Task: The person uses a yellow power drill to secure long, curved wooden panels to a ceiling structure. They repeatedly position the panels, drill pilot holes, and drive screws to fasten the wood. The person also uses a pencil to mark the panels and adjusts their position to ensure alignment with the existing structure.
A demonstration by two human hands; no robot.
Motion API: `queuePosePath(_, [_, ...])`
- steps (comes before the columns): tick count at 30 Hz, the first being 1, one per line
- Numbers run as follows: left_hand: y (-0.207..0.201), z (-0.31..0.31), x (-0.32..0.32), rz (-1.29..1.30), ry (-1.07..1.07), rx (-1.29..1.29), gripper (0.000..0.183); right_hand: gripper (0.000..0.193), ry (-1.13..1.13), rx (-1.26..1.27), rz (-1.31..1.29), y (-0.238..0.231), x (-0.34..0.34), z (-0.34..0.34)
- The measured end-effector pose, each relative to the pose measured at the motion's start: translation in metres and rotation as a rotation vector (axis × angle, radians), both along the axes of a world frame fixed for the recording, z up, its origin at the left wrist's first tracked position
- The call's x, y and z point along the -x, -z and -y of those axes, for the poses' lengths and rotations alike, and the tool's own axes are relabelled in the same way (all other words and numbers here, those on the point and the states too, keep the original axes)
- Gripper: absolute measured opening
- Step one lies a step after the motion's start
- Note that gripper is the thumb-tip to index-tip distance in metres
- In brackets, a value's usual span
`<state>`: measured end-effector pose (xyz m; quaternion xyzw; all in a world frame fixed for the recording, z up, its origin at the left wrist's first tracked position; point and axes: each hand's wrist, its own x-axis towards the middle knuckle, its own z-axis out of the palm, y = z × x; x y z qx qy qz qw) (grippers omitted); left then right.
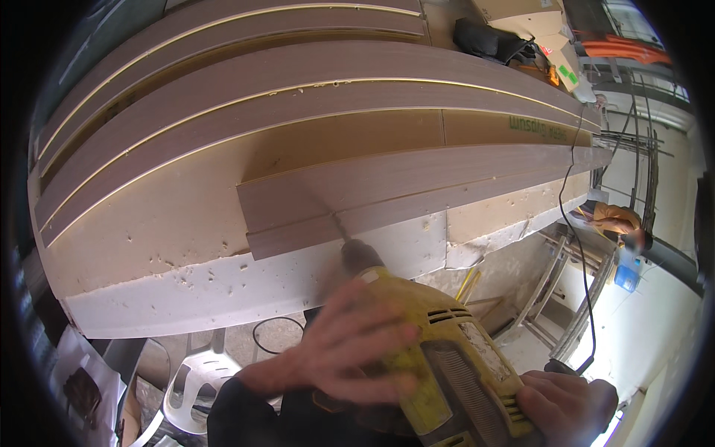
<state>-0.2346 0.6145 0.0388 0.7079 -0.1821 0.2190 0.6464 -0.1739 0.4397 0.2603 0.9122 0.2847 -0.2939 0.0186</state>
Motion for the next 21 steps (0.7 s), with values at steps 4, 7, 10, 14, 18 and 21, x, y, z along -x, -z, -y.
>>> queuePosePath(4, [-0.032,0.009,-0.022,0.103,0.039,0.003,0.034,0.022,-0.070,-0.092,0.016,0.005,-0.003,0.003])
queuePosePath(7, [-0.035,0.008,-0.024,0.091,0.050,-0.035,0.031,0.021,-0.030,-0.123,0.067,0.007,-0.002,0.004])
queuePosePath(10, [-0.035,0.010,-0.018,0.089,0.023,-0.035,0.028,0.021,-0.053,-0.165,0.063,0.007,-0.001,0.008])
queuePosePath(14, [-0.034,0.010,-0.019,0.088,0.021,-0.031,0.027,0.024,-0.076,-0.124,-0.023,0.002,-0.005,0.007])
queuePosePath(18, [-0.033,0.011,-0.019,0.106,0.007,-0.032,0.027,0.059,-0.142,-0.275,-0.261,-0.008,-0.017,0.014])
queuePosePath(21, [-0.037,0.009,-0.018,0.063,0.057,-0.017,0.027,0.055,-0.133,-0.280,-0.290,-0.009,-0.019,0.012])
